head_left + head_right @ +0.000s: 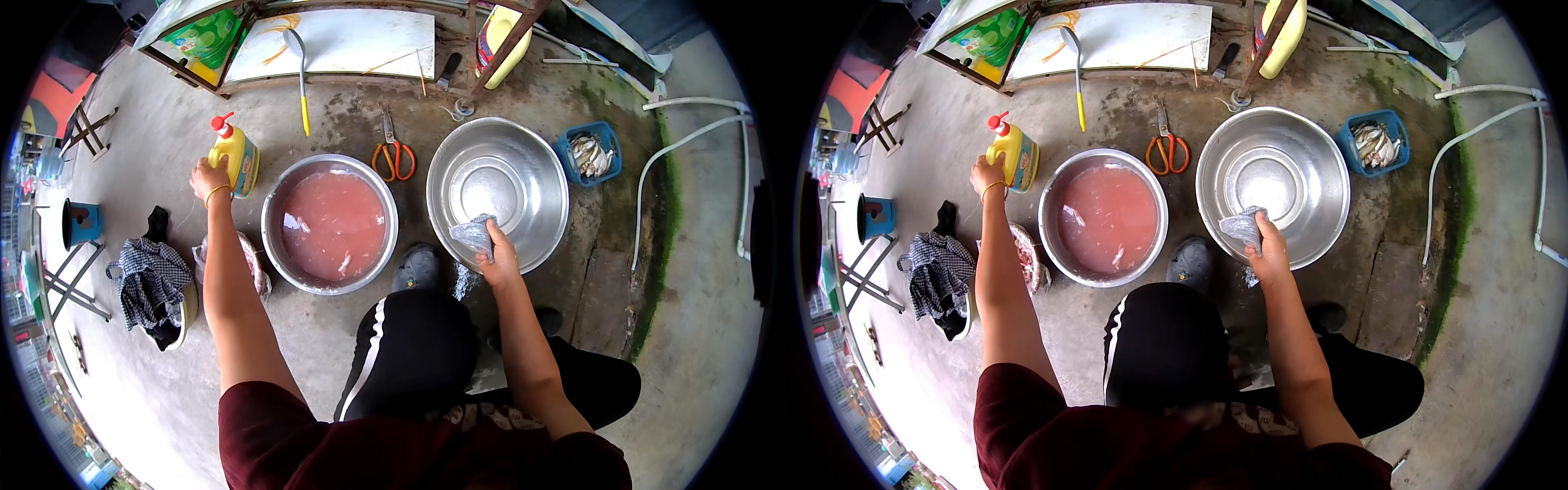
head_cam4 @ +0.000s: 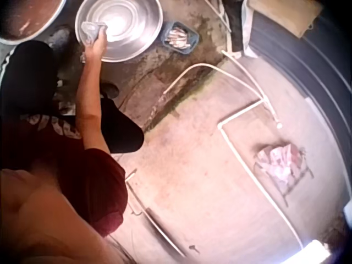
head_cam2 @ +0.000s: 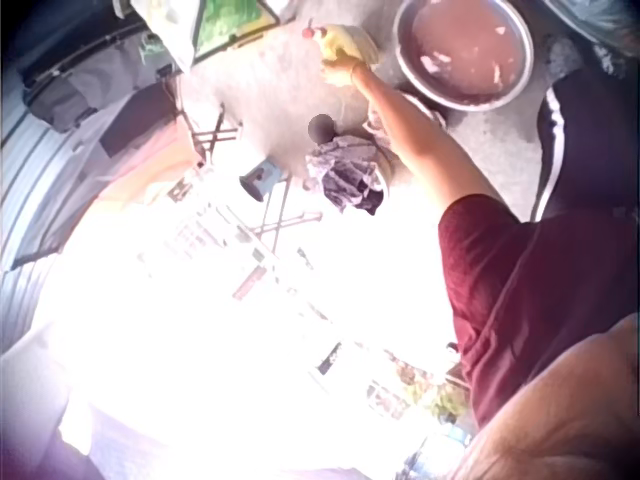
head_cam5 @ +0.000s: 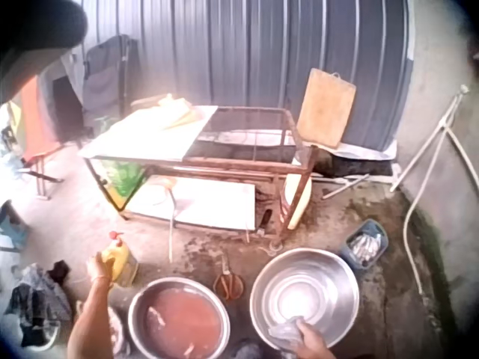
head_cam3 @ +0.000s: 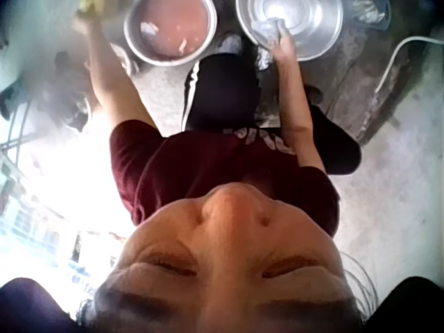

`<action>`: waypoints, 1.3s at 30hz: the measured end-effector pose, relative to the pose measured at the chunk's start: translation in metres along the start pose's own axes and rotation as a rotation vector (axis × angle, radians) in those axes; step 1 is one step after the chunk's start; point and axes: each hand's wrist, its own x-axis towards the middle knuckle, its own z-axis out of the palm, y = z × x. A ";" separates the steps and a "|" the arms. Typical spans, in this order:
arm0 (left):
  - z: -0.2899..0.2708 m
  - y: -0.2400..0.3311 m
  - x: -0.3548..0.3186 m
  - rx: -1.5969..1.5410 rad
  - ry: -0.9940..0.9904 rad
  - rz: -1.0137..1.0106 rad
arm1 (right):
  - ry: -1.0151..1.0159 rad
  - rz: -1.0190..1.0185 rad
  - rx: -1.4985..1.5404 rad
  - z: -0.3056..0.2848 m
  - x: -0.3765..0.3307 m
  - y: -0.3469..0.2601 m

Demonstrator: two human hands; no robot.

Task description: The person cleans small fish by hand in a large metal bowl filled with reddish water, scrubbing them and placing them into a blue tray. After finishing the fish, the person washes the metal bowl with a cloth and water, then rinses a pair of scissors in the bowl.

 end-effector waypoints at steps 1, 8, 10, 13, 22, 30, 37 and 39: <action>-0.009 0.007 0.000 -0.010 -0.020 0.035 | 0.010 -0.009 -0.015 -0.003 -0.001 -0.004; -0.087 0.069 -0.008 -0.282 -0.052 0.371 | 0.008 0.008 0.033 0.011 -0.017 -0.021; -0.089 0.095 -0.011 -0.357 -0.077 0.493 | -0.075 -0.031 0.072 0.011 -0.010 -0.017; -0.064 0.132 -0.004 -0.431 -0.111 0.680 | -0.168 -0.111 0.075 -0.003 0.016 0.000; 0.012 0.191 -0.037 -0.363 -0.349 0.815 | -0.197 -0.034 0.131 0.051 0.014 -0.016; -0.003 0.204 -0.045 -0.710 -0.623 0.784 | -0.563 0.004 0.089 0.146 0.048 -0.013; -0.010 0.276 -0.079 -0.207 -0.649 0.917 | -0.633 -0.051 0.224 0.231 0.086 -0.012; -0.010 0.285 -0.076 -0.109 -0.788 0.778 | -0.654 -0.046 0.217 0.237 0.092 -0.015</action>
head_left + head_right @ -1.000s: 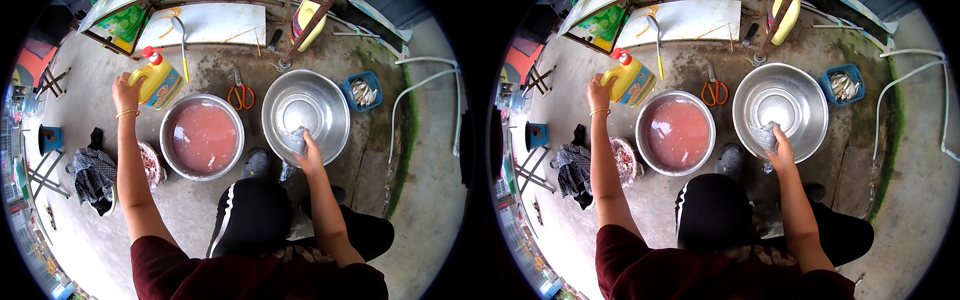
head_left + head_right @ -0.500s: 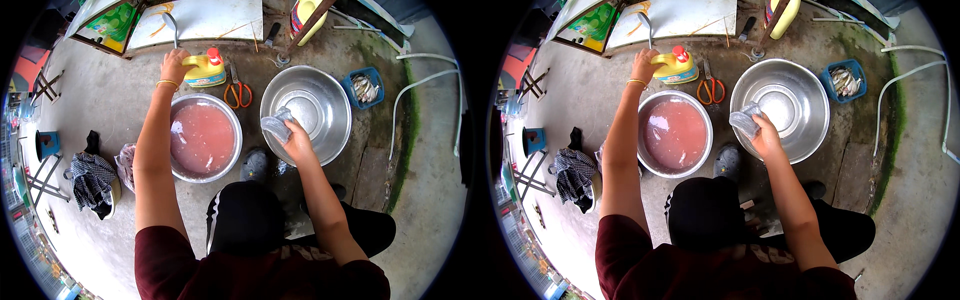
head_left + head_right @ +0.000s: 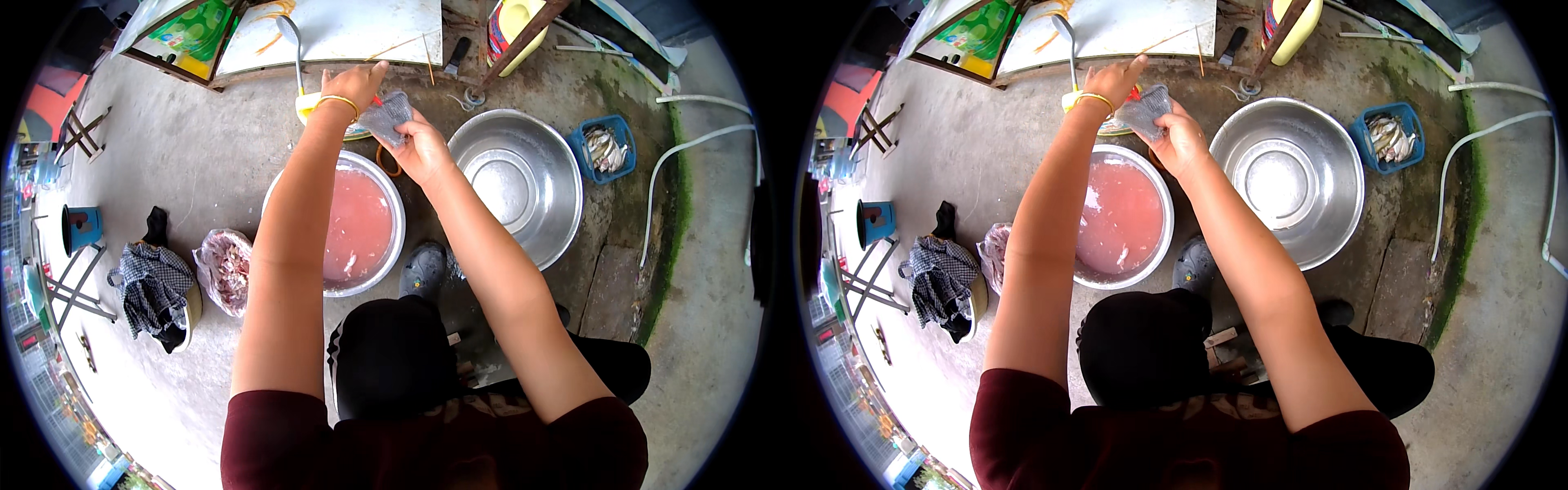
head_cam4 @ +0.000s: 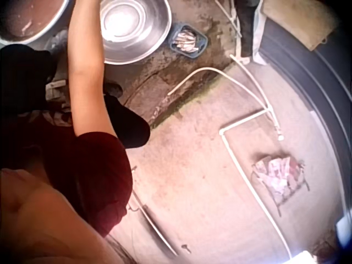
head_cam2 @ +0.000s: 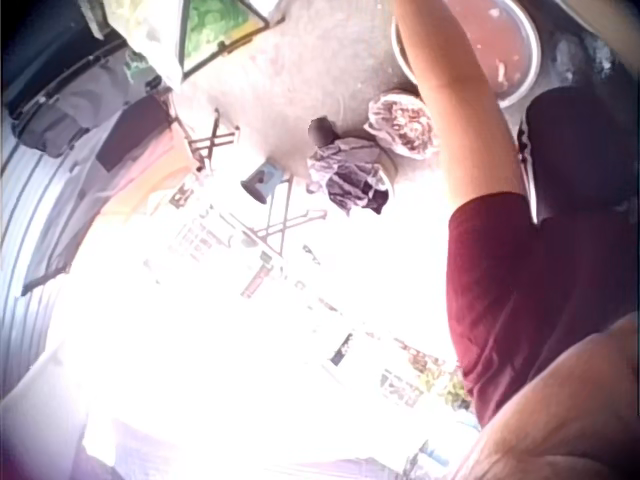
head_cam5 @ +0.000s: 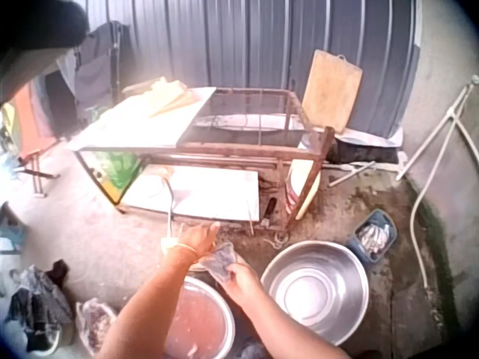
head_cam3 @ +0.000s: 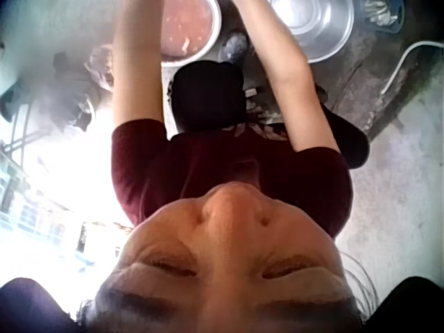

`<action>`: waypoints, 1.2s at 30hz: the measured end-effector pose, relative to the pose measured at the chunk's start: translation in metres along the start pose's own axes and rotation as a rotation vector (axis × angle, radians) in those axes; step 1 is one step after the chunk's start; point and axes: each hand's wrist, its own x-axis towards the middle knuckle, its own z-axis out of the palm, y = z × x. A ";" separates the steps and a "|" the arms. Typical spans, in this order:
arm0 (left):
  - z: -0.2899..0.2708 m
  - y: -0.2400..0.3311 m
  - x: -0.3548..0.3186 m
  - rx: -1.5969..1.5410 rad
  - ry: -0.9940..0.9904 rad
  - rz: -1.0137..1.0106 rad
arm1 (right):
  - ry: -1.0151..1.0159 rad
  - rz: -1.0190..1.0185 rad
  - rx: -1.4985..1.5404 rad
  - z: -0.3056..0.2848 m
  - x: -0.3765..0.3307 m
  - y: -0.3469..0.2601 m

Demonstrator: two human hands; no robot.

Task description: The person cleans small fish by hand in a large metal bowl filled with reddish water, scrubbing them and placing them into a blue tray. After finishing the fish, the person washes the metal bowl with a cloth and water, then rinses a pair of scissors in the bowl.

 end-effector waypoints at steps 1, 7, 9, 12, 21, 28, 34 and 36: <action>0.005 0.007 -0.009 -0.036 0.051 0.015 | 0.017 -0.004 -0.006 -0.004 0.001 -0.002; 0.020 0.012 -0.017 0.165 0.204 0.015 | 0.009 0.010 0.012 -0.010 0.005 -0.001; 0.015 0.024 -0.020 0.285 0.157 -0.026 | 0.002 0.015 0.005 -0.014 0.004 -0.003; 0.032 -0.002 -0.007 0.220 0.263 0.041 | -0.013 0.036 -0.007 -0.008 -0.001 -0.002; 0.021 0.010 -0.015 0.171 0.245 -0.013 | 0.001 0.043 -0.017 -0.009 0.002 -0.006; 0.021 0.018 -0.023 0.282 0.226 0.038 | -0.040 0.040 -0.024 -0.005 -0.005 -0.011; 0.029 0.000 -0.013 -0.350 0.801 0.268 | 0.082 0.021 -0.021 -0.052 -0.064 -0.026; 0.023 0.037 -0.050 -0.521 0.863 0.320 | 0.174 -0.008 0.003 -0.097 -0.103 -0.044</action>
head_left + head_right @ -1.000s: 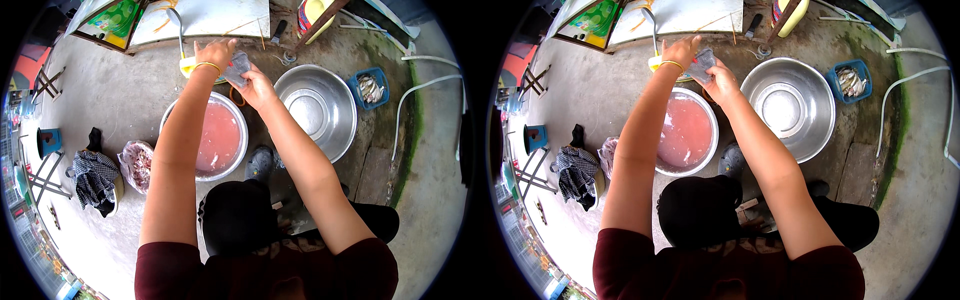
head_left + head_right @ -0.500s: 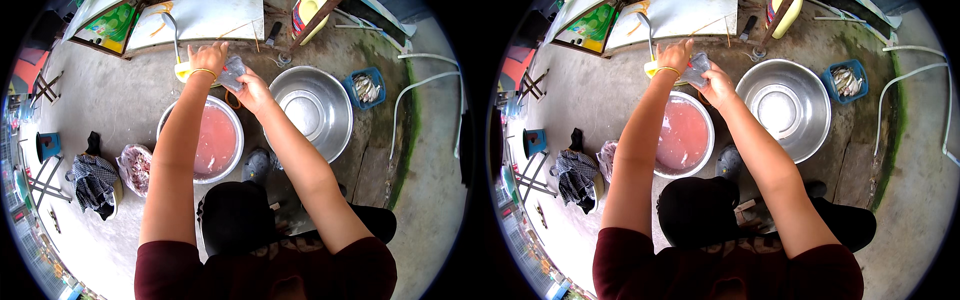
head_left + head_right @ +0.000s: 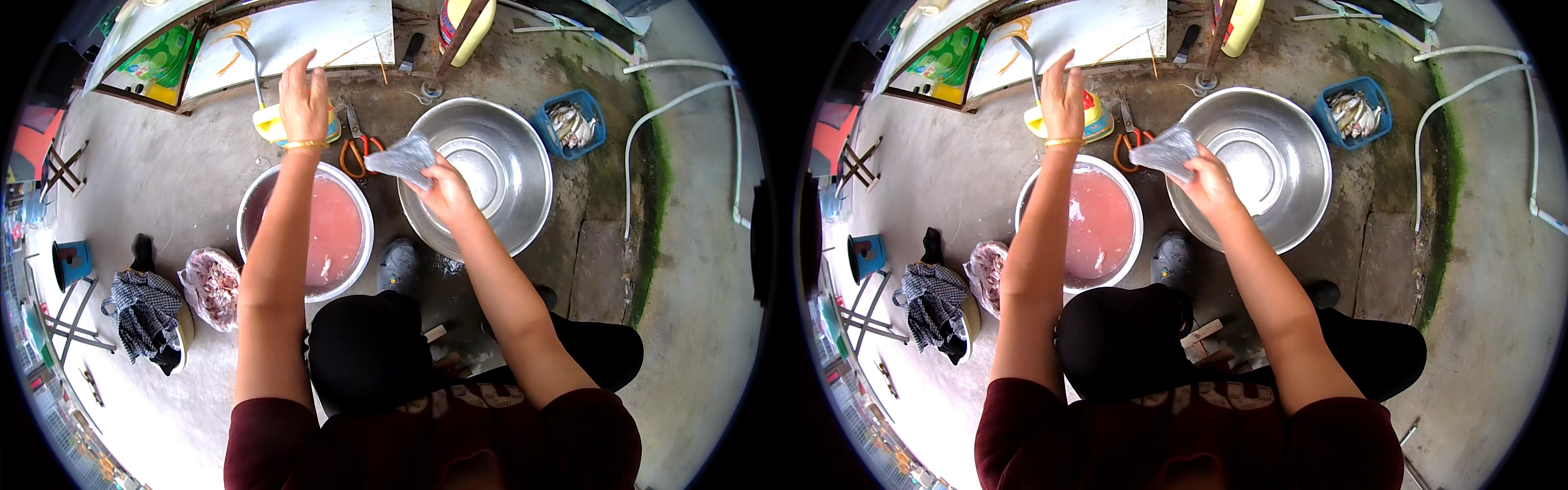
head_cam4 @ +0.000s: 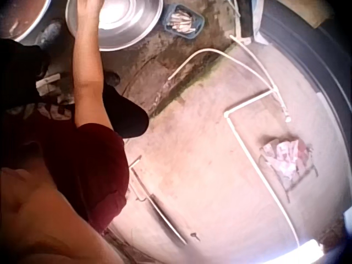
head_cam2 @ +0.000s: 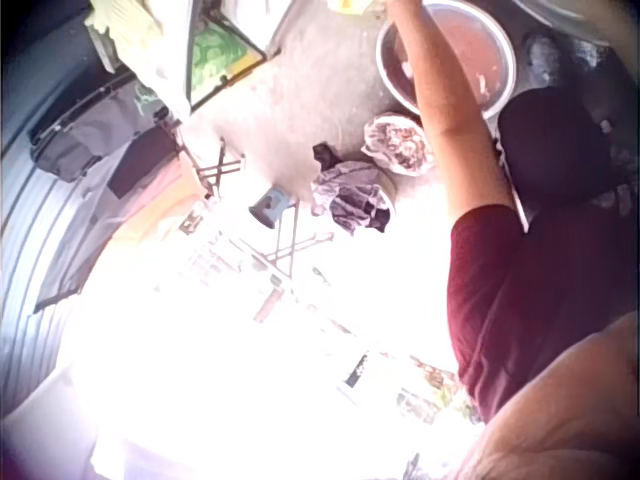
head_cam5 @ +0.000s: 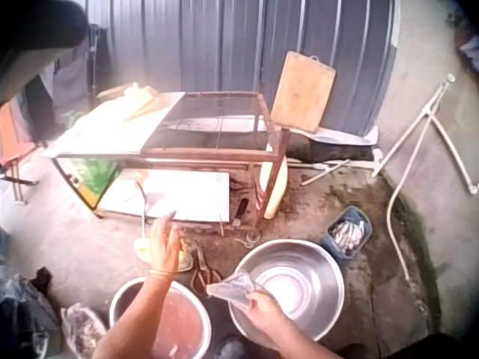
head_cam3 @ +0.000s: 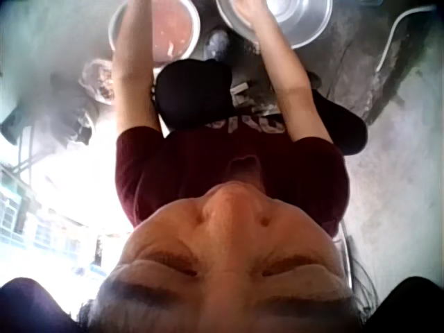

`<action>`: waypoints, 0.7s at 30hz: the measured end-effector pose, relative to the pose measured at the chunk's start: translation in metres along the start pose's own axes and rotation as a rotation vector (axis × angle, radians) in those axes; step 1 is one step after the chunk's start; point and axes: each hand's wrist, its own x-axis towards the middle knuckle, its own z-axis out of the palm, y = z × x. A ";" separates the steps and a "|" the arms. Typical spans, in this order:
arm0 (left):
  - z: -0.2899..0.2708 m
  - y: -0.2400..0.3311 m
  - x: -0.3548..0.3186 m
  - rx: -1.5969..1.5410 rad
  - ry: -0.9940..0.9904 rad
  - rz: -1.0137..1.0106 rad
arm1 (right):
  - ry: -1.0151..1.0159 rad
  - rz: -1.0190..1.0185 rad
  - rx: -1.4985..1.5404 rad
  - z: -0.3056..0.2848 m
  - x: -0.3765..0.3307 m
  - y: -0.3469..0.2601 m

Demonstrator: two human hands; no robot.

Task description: The person cleans small fish by hand in a large metal bowl filled with reddish water, scrubbing them and placing them into a blue tray. After finishing the fish, the person washes the metal bowl with a cloth and water, then rinses a pair of scissors in the bowl.

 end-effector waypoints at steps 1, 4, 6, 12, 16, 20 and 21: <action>0.004 0.009 -0.018 -0.247 -0.109 -0.170 | 0.145 -0.039 -0.071 -0.011 -0.021 -0.010; 0.045 0.019 -0.094 -0.341 -0.384 -0.436 | 0.458 -0.291 -0.654 -0.105 -0.053 -0.027; 0.075 -0.019 -0.158 0.116 -0.539 -0.414 | 0.516 -0.447 -1.310 -0.120 -0.066 -0.033; 0.082 -0.006 -0.182 -0.485 -0.854 -1.158 | 0.332 -0.126 -2.146 -0.201 -0.081 -0.006; 0.083 0.037 -0.193 -0.609 -0.805 -0.967 | -0.069 -0.123 -1.735 -0.162 -0.051 0.032; 0.085 0.057 -0.210 -0.441 -0.778 -0.735 | 0.044 -0.529 -1.453 -0.106 0.002 0.005; 0.082 0.062 -0.209 -0.429 -0.754 -0.713 | 0.077 -0.717 -1.631 -0.105 0.012 -0.020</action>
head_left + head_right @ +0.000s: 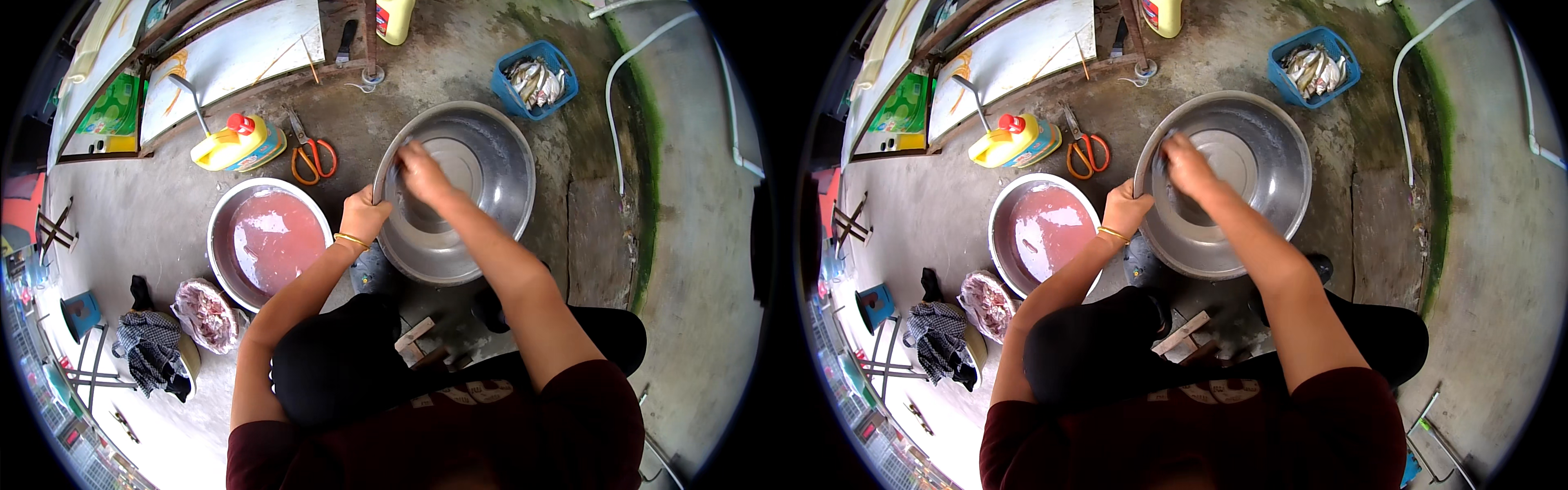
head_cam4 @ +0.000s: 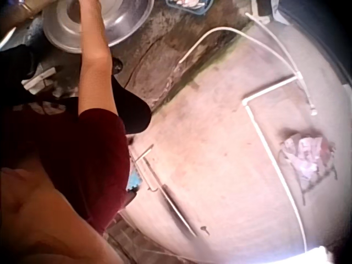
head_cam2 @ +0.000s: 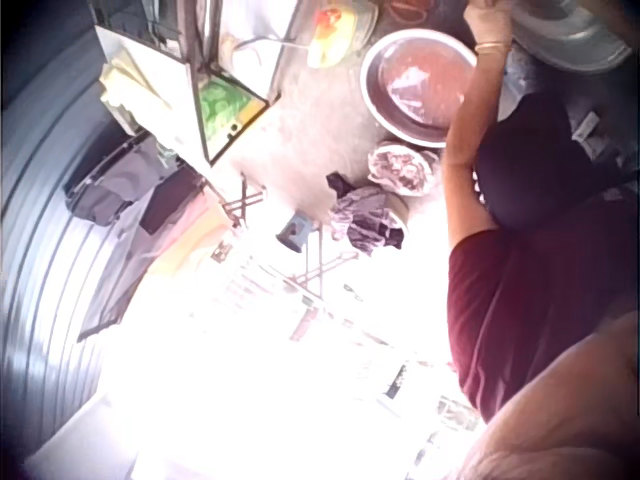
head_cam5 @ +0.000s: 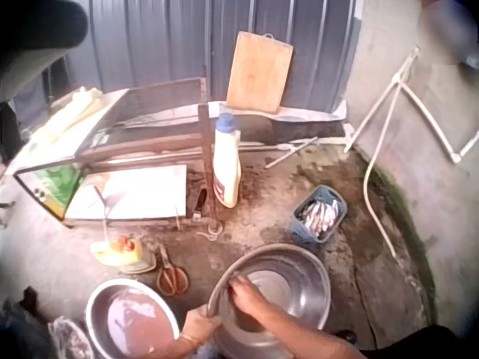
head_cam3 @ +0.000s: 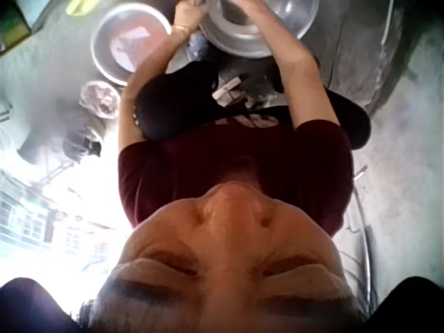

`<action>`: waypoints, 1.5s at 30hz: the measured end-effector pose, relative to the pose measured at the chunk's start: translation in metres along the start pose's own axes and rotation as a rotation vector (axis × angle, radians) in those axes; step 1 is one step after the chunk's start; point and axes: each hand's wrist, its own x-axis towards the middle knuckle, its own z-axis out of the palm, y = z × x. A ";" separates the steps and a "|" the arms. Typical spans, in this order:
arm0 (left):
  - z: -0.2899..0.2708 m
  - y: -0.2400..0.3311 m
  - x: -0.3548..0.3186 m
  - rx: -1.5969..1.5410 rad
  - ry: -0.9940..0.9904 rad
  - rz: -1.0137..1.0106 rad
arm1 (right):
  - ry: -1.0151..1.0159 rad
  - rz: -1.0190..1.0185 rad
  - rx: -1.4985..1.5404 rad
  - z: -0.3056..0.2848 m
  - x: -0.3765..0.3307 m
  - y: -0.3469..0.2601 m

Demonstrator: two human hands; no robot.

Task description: The person cleans small fish by hand in a large metal bowl filled with reddish water, scrubbing them and placing them into a blue tray. After finishing the fish, the person washes the metal bowl with a cloth and water, then rinses a pair of scissors in the bowl.

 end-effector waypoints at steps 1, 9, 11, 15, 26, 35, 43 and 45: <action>0.003 0.006 -0.003 0.005 0.016 0.025 | 0.093 -0.129 -0.210 -0.025 0.010 0.016; 0.018 0.048 -0.003 -0.001 0.148 0.128 | -0.413 0.673 -0.711 -0.068 -0.122 0.081; 0.022 0.060 -0.005 0.030 0.156 0.155 | -0.708 0.438 -0.375 -0.032 -0.121 0.031; 0.034 0.061 -0.001 -0.031 0.127 0.178 | -0.120 0.068 0.233 -0.010 -0.042 -0.009; 0.034 0.080 -0.011 0.005 0.242 0.294 | -0.171 0.468 -0.479 -0.048 -0.134 0.080; 0.023 0.073 0.003 -0.313 0.375 0.159 | -0.056 0.294 0.057 -0.005 -0.132 -0.017; 0.020 0.046 0.022 -0.369 0.410 0.139 | -0.229 0.010 -0.498 -0.060 -0.148 0.082; 0.017 0.046 0.021 -0.353 0.425 0.129 | -0.245 0.219 -0.014 -0.022 -0.135 -0.009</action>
